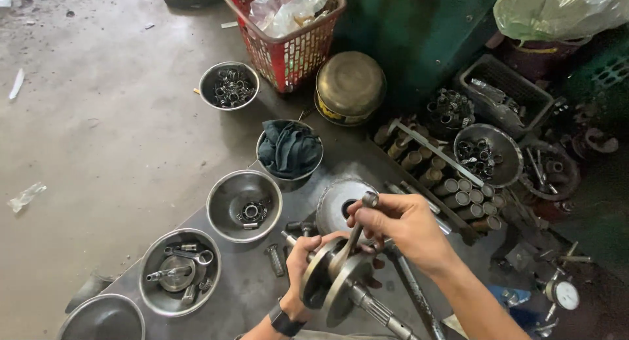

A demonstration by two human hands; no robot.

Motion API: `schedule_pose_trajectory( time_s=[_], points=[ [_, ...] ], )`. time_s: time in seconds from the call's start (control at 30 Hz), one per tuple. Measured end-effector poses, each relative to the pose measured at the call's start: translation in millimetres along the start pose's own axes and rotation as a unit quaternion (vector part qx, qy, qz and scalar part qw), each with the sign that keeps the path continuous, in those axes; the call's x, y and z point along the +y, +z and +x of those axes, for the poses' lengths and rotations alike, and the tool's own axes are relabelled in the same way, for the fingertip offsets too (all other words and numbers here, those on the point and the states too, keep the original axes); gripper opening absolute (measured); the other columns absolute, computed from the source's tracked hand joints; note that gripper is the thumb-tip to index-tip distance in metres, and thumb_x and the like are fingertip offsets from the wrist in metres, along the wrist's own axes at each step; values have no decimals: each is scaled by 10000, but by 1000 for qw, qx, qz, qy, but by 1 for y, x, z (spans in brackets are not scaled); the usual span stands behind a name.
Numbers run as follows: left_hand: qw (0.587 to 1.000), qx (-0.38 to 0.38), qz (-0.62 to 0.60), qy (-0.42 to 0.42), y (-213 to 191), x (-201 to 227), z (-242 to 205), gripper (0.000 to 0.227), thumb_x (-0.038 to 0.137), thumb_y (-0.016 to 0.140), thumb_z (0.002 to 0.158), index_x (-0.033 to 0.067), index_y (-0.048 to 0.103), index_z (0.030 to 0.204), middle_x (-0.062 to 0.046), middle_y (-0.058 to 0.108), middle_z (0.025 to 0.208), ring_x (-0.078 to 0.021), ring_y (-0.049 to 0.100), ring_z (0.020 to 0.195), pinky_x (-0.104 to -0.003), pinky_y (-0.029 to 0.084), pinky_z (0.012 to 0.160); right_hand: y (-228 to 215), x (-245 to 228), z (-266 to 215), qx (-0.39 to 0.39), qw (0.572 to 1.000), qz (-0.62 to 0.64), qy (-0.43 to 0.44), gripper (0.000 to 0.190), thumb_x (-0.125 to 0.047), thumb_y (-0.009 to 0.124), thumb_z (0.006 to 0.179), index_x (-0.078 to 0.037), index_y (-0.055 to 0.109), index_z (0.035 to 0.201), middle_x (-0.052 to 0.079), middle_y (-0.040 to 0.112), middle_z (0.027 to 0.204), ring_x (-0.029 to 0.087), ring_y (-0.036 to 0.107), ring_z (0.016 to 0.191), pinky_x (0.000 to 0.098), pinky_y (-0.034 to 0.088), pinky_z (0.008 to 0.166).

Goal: The person assembles a mechanical component by inserting a metal rod into a cylindrical housing and securing it with a hammer. They then attach additional circular metal parts to the rod and rotate the assembly to check the fit.

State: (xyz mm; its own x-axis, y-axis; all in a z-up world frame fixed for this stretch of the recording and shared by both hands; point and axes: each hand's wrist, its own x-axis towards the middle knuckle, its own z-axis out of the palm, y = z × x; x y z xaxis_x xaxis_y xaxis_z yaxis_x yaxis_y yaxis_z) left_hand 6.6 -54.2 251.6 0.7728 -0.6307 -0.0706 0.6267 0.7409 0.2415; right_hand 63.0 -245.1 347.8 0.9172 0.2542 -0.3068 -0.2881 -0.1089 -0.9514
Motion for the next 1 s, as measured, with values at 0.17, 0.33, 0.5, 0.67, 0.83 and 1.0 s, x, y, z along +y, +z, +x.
schedule_pose_trajectory(
  time_s=[0.17, 0.33, 0.5, 0.67, 0.83, 1.0],
  points=[
    [999, 6, -39, 6, 3, 3, -4, 638, 446, 418, 929, -66, 559, 1283, -283, 637, 1257, -491, 609, 1176, -655, 506, 956, -9, 32, 8, 0, 998, 55, 18, 331, -241, 709, 935, 53, 803, 1054, 81, 779, 868, 89, 621, 687, 250, 518, 621],
    [999, 6, 31, 41, -6, 9, -12, 619, 456, 440, 935, -59, 572, 1251, -250, 645, 1230, -422, 642, 1142, -629, 528, 997, -5, 37, 7, -39, 989, 141, 36, 343, -225, 684, 925, 56, 755, 1109, 105, 785, 944, 123, 663, 674, 264, 517, 595],
    [982, 3, 158, 100, -2, 14, -16, 658, 471, 471, 952, -108, 603, 1237, -237, 667, 1175, -335, 661, 1079, -558, 550, 1000, -6, 32, 1, -62, 986, 149, 28, 343, -205, 675, 931, 68, 729, 1132, 125, 782, 978, 141, 697, 707, 269, 518, 589],
    [954, 11, 250, 162, -11, 11, -15, 668, 473, 465, 970, -125, 610, 1230, -243, 684, 1217, -297, 660, 1091, -407, 506, 990, -7, 33, 0, -76, 987, 139, -18, 348, -200, 674, 960, 72, 735, 1168, 148, 802, 999, 135, 661, 711, 267, 536, 625],
    [919, 48, 288, 264, -10, -5, -10, 653, 472, 500, 954, -97, 593, 1260, -248, 668, 1279, -287, 654, 1166, -401, 491, 1054, 25, -14, -39, 34, 997, -36, -54, 254, -41, 703, 872, 44, 748, 1107, 119, 836, 964, 155, 780, 892, 296, 628, 817],
    [909, 55, 302, 284, -11, 0, 11, 677, 496, 468, 1026, -108, 574, 1313, -268, 638, 1395, -322, 640, 1241, -420, 481, 1110, 30, -4, -48, 95, 981, -68, -155, 193, 51, 686, 886, 57, 761, 1063, 103, 818, 961, 139, 772, 867, 287, 650, 815]
  ],
)
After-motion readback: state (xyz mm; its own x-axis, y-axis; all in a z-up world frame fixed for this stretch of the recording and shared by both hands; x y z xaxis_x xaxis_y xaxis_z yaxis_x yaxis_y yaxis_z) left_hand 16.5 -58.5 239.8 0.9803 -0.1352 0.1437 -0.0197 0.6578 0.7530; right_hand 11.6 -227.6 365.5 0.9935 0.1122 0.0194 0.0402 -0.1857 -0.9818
